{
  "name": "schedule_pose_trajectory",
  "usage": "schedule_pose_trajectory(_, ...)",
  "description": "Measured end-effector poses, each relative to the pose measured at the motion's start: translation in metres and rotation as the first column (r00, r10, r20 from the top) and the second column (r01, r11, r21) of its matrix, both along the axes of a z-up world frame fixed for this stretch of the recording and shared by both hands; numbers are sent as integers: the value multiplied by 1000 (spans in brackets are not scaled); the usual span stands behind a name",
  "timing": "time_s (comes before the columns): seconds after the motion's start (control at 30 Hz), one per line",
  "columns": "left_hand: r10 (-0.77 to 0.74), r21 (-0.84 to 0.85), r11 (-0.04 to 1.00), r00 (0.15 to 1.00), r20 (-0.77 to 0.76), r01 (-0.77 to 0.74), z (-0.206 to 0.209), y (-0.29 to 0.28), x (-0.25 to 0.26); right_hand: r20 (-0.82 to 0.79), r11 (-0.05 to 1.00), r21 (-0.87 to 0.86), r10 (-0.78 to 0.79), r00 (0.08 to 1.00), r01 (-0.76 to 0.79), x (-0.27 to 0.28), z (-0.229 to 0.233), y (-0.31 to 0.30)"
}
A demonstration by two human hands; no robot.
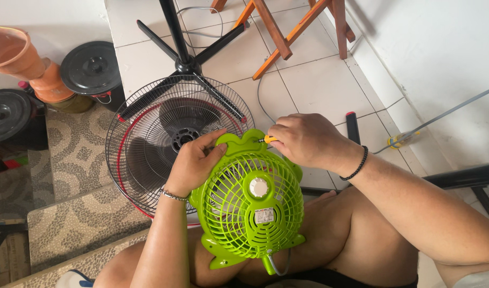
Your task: The person disassembles a black standing fan by removing the front grille, fan blades, and central hub. They then use a screwdriver to remove screws from a small green portable fan.
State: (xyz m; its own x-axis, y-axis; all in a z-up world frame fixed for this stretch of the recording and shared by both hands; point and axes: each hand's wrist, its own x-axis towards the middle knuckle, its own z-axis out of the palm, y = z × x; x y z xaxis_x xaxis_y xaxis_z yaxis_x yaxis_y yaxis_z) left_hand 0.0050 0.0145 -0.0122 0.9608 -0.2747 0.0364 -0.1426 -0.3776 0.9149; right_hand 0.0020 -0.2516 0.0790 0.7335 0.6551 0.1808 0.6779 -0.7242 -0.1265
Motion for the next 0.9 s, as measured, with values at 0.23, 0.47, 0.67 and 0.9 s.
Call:
schedule_pose_trajectory(0.23,1,4,1000,1000,-22,-1,1,0,0,-14,996,84,-33,999,34,3,6,-1)
schedule_pose_trajectory(0.47,-19,-41,999,1000,-14,19,2,-1,1,-71,994,89,-65,995,71,1,8,-2)
schedule_pose_trajectory(0.67,-5,-14,1000,1000,-30,5,3,0,1,-148,968,199,-122,982,150,6,4,-12)
schedule_pose_trajectory(0.9,-3,-15,1000,1000,-11,3,2,1,0,-515,752,556,-21,857,353,28,-1,-39)
